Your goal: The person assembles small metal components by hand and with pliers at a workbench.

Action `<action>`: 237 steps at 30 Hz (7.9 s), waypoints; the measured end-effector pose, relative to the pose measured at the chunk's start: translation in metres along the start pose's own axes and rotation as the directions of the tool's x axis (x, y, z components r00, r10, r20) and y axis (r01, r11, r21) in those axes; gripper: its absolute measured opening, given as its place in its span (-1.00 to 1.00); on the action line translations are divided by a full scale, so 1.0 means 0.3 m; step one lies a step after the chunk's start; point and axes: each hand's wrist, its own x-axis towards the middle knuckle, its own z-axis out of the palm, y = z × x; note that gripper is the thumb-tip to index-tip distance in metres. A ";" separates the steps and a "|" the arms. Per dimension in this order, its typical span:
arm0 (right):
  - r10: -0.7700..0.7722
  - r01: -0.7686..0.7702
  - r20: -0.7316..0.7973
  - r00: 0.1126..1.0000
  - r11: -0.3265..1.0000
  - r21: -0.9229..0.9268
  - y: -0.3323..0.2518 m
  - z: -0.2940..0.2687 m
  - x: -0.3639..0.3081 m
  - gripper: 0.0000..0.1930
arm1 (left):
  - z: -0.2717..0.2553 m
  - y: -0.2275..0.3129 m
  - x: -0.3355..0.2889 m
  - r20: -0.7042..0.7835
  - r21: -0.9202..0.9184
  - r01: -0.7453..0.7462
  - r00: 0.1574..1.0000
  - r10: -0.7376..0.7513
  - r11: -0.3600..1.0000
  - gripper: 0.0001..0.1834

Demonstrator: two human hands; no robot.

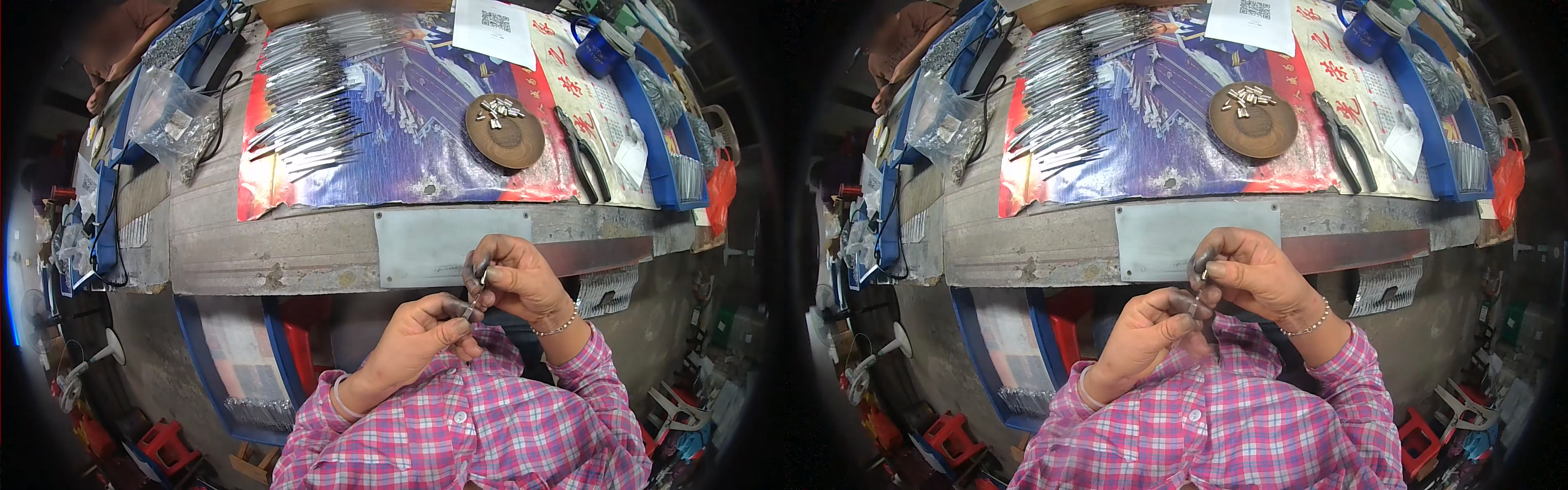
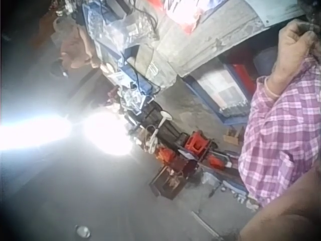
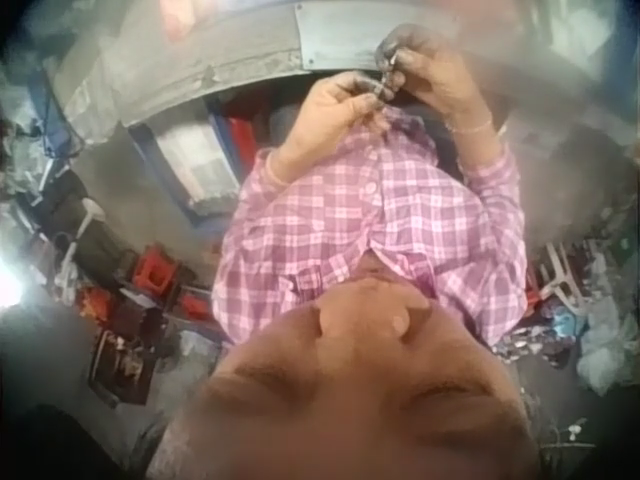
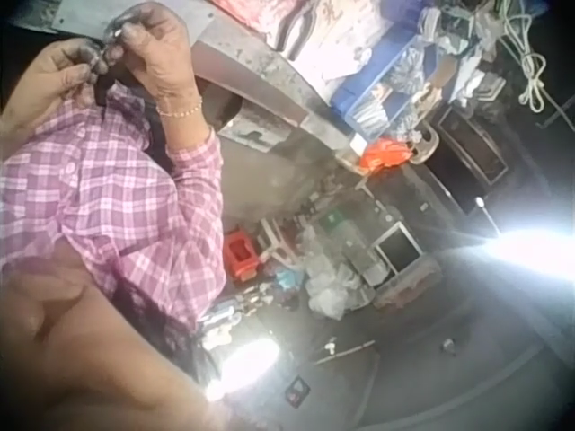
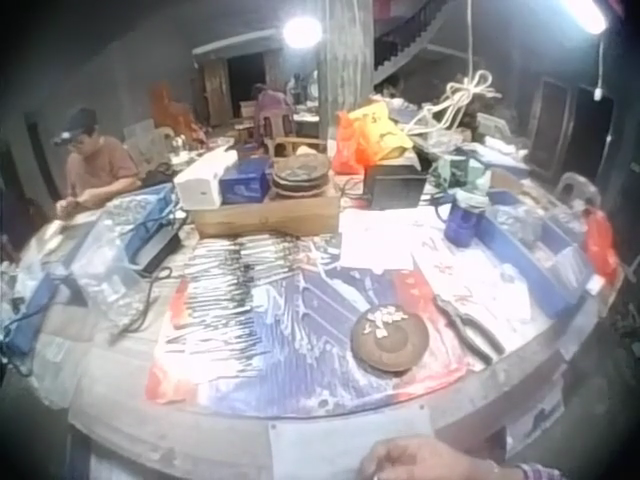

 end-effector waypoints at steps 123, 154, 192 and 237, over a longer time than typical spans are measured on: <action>0.058 -0.041 0.004 0.998 0.740 -0.671 0.177 0.028 -0.104 -0.67 | 0.026 -0.049 0.036 -0.057 0.514 -0.409 0.861 0.505 0.754 -0.87; -0.075 0.082 0.058 0.996 0.376 -0.923 0.176 0.096 -0.064 -0.75 | -0.002 0.022 0.003 0.030 0.808 -0.416 0.736 0.676 0.417 -0.89; 0.043 0.049 0.086 0.995 0.543 -0.838 0.131 0.089 -0.042 -0.71 | -0.007 0.053 0.033 -0.046 0.540 -0.416 0.854 0.519 0.732 -0.89; -0.122 0.046 -0.112 0.986 0.852 -0.522 0.041 0.068 -0.068 -0.81 | -0.003 -0.019 0.007 0.197 0.079 0.016 0.980 -0.031 0.997 -0.72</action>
